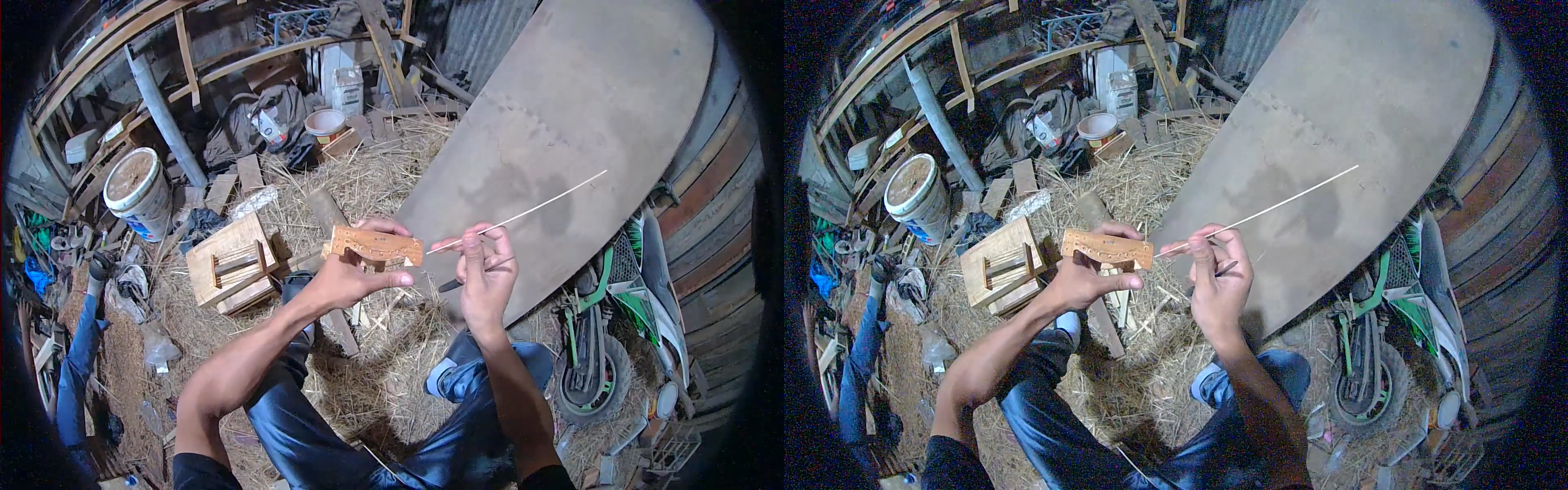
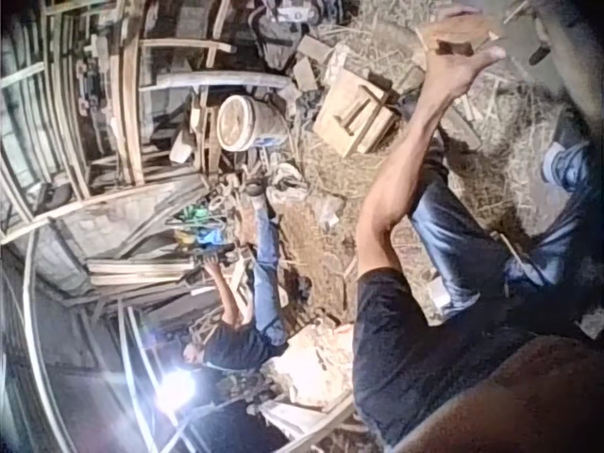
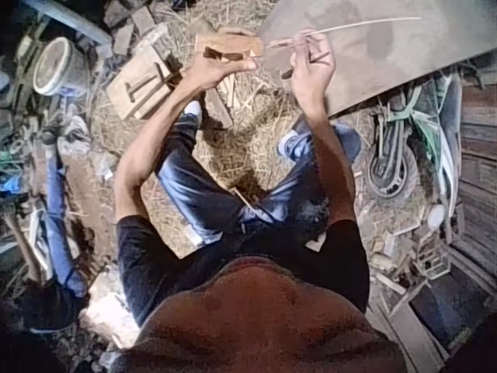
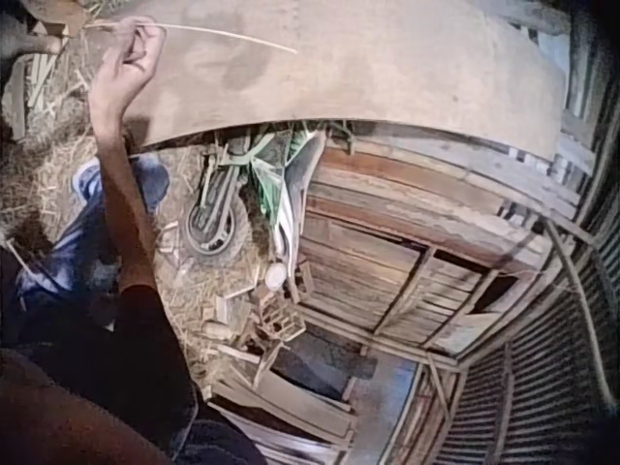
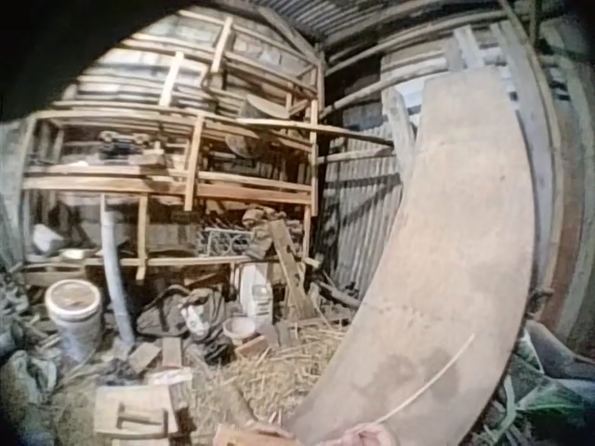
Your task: The person carves and shapes small pieces of wood using a knife while sitting on a straw-covered floor, eventually assembling them into a small wooden frame.
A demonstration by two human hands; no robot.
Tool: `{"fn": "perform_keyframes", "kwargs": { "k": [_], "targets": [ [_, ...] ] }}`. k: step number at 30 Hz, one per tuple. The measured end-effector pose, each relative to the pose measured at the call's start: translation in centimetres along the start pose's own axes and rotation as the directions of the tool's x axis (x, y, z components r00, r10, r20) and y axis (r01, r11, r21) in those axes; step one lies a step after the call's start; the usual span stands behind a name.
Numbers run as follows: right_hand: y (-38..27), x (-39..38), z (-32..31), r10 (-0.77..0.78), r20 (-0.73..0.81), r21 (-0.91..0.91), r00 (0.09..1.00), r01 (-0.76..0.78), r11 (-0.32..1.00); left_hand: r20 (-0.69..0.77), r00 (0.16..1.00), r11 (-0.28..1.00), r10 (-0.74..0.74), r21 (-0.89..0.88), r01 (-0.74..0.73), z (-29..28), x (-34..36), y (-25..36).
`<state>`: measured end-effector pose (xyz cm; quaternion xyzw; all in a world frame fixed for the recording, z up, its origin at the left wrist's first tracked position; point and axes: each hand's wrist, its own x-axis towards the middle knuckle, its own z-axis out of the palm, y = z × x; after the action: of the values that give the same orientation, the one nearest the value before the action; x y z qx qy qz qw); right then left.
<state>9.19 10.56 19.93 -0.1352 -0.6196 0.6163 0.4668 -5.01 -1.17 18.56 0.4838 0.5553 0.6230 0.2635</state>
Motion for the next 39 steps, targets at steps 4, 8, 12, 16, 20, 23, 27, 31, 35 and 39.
{"fn": "perform_keyframes", "kwargs": {
  "k": [4, 8, 12, 16, 20, 23, 27, 31, 35, 39],
  "targets": [
    [0.4, -0.2, 0.3, -0.011, 0.026, 0.019, 1.0, 0.01, 1.0, 0.025, 0.999, 0.999, -0.028, -0.016, 0.028, -0.2, -0.1, -0.2],
    [0.2, -0.4, 0.5, -0.038, 0.033, -0.006, 0.999, 0.039, 0.999, -0.003, 1.0, 0.999, -0.024, 0.033, 0.024, 0.0, 0.1, 0.1],
    [0.2, -0.4, 0.6, -0.041, 0.021, -0.002, 0.999, 0.041, 0.999, -0.032, 0.999, 0.998, 0.027, 0.058, -0.025, 0.3, 0.3, -0.2],
    [0.1, -0.4, 0.6, -0.072, 0.022, -0.006, 0.997, 0.072, 0.997, -0.04, 0.997, 0.995, 0.072, 0.073, -0.069, 0.6, 0.3, -0.6],
    [0.2, -0.4, 0.5, -0.092, 0.009, 0.024, 0.996, 0.092, 0.996, -0.036, 0.998, 0.993, 0.053, 0.105, -0.049, 0.8, 0.5, -0.1],
    [0.0, -0.4, 0.4, -0.096, 0.014, 0.007, 0.995, 0.096, 0.995, -0.054, 0.997, 0.996, 0.062, 0.072, -0.058, 1.0, 0.6, 0.0],
    [0.5, -0.4, 0.6, -0.083, 0.009, 0.0, 0.996, 0.083, 0.997, -0.053, 0.995, 0.985, 0.084, 0.154, -0.075, 0.8, 0.5, 0.3],
    [0.5, -0.3, 0.7, -0.086, 0.011, -0.006, 0.996, 0.086, 0.996, -0.055, 0.993, 0.976, 0.102, 0.2, -0.089, 0.7, 0.6, 0.2],
    [0.3, -0.2, 0.9, -0.07, -0.007, 0.001, 0.997, 0.07, 0.998, -0.074, 0.993, 0.987, 0.09, 0.139, -0.079, 0.8, 0.5, 0.1],
    [0.3, -0.3, 1.0, -0.059, -0.007, -0.013, 0.998, 0.059, 0.998, -0.077, 0.992, 0.982, 0.097, 0.169, -0.083, 0.7, 0.4, 0.0]
  ]
}}
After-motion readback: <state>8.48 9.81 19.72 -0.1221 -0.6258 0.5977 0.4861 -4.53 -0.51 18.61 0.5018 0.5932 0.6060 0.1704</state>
